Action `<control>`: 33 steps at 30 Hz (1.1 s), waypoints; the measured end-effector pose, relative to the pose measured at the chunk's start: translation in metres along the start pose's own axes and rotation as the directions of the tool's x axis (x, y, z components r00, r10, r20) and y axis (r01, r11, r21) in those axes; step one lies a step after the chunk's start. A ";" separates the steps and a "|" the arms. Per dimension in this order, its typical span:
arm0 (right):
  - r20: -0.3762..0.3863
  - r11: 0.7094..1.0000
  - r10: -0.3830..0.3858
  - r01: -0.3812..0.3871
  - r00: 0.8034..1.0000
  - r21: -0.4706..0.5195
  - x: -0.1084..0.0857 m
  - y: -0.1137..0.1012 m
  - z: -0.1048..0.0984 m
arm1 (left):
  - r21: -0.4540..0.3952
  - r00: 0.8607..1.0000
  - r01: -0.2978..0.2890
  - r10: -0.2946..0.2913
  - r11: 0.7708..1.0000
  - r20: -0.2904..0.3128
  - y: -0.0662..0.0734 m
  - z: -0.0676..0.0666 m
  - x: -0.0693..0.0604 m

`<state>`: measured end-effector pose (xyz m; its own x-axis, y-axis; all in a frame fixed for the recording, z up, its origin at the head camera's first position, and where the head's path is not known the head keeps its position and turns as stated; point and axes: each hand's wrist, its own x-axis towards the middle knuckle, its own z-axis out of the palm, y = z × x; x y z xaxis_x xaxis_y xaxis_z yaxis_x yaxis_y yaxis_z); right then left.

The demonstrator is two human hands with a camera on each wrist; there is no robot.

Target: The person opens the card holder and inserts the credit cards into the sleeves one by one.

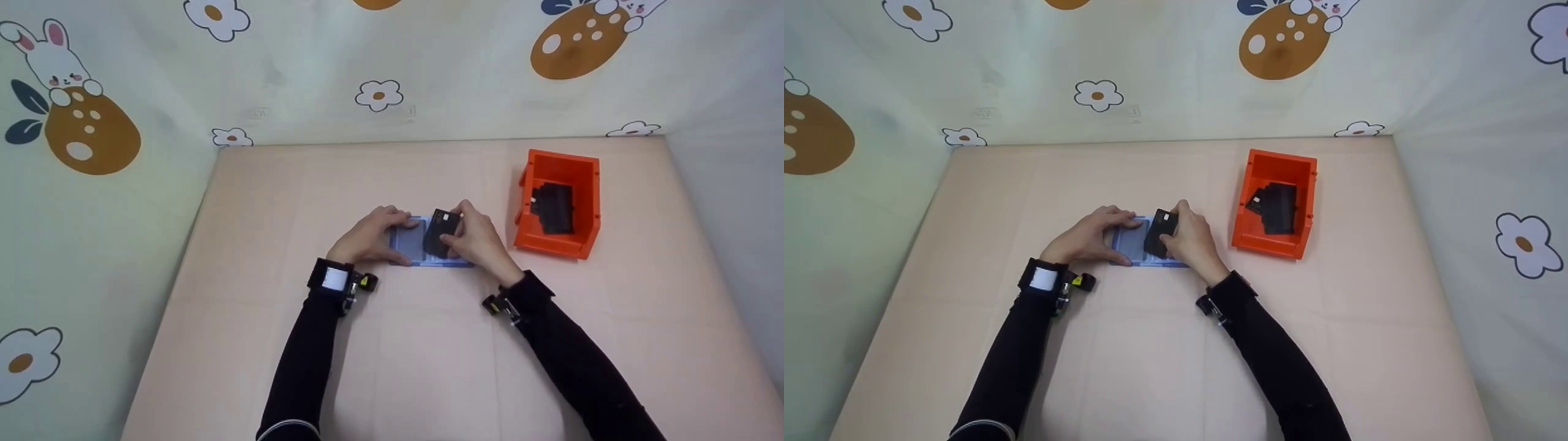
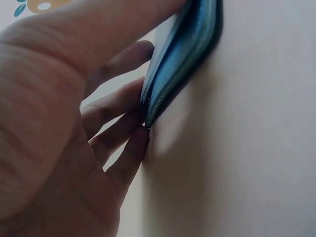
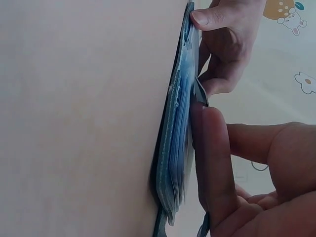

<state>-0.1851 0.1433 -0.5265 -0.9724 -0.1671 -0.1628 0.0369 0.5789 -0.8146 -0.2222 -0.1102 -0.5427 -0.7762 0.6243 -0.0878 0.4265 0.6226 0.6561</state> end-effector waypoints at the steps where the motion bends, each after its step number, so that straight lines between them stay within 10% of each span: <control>1: 0.012 1.000 0.006 -0.006 1.000 0.011 0.000 0.000 0.000 | 0.000 1.000 -0.001 0.001 1.000 -0.002 0.000 0.000 0.000; 21: -0.078 0.990 -0.078 0.067 0.994 -0.125 -0.007 -0.007 0.019 | 0.085 0.994 -0.046 0.053 0.995 -0.091 0.001 0.002 -0.001; 33: 0.006 0.997 -0.065 0.066 0.998 -0.050 -0.010 -0.013 0.023 | 0.097 0.996 -0.018 0.026 0.995 -0.086 0.001 0.002 -0.001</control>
<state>-0.1704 0.1192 -0.5276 -0.9712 -0.2096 -0.1128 -0.0384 0.6055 -0.7949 -0.2199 -0.1094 -0.5434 -0.8020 0.5972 -0.0057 0.4832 0.6544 0.5816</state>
